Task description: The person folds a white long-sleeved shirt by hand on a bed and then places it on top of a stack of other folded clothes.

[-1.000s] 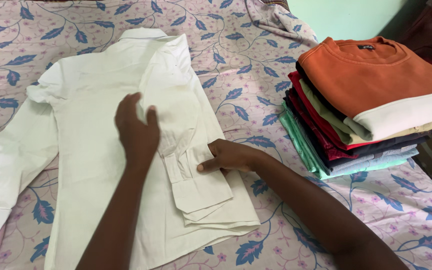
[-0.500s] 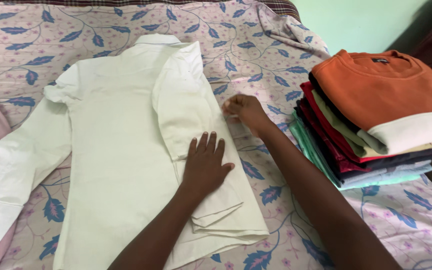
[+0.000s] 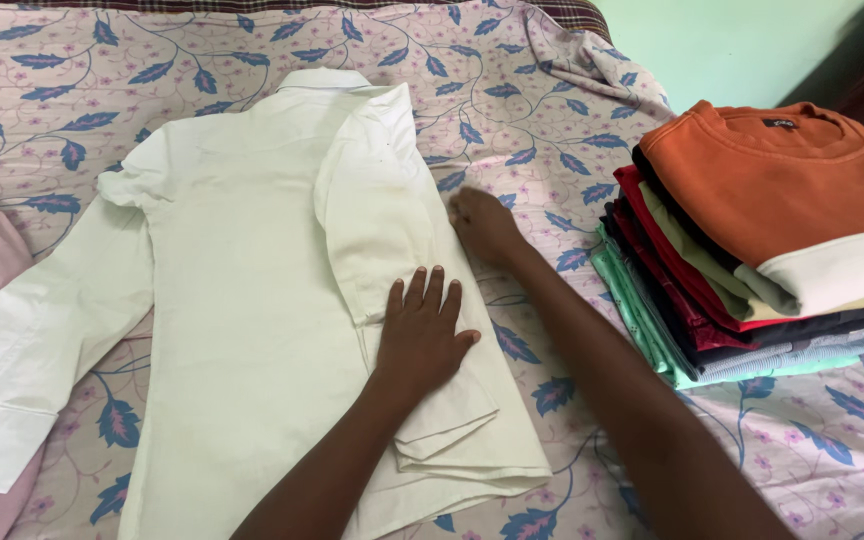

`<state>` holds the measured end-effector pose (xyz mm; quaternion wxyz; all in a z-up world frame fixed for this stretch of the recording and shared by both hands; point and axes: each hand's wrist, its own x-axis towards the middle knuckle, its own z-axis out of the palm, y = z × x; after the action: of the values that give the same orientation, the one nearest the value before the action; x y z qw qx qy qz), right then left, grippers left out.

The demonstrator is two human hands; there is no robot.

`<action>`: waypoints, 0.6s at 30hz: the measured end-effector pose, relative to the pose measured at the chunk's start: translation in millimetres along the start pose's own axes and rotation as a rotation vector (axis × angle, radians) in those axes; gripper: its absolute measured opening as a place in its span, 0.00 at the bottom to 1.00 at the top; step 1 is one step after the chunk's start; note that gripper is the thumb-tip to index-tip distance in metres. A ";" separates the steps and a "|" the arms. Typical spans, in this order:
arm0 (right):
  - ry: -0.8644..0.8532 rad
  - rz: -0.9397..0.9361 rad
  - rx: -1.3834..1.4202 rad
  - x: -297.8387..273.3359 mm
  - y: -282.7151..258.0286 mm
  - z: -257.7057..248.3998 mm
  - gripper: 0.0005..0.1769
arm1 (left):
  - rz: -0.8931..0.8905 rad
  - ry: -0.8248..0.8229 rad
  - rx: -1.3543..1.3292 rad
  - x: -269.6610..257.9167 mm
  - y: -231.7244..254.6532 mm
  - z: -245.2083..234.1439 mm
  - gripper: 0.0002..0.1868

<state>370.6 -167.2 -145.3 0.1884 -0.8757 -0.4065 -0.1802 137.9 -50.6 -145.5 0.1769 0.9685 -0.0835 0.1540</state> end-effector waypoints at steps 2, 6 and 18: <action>-0.146 0.153 0.166 -28.8 -15.1 -29.5 0.17 | 0.002 0.000 -0.003 -0.2 1.1 -5.0 0.41; -0.214 0.224 0.298 -111.3 -79.0 -104.5 0.19 | 0.002 -0.124 -0.048 -12.1 16.8 -28.0 0.41; -0.581 0.411 0.265 -150.0 -190.2 -165.0 0.35 | 0.113 -0.219 0.020 -120.9 42.3 -54.2 0.42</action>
<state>104.9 -228.6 -38.1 0.2090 -0.9216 -0.2786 0.1713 0.6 -56.8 -123.6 0.1480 0.9750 -0.1551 0.0579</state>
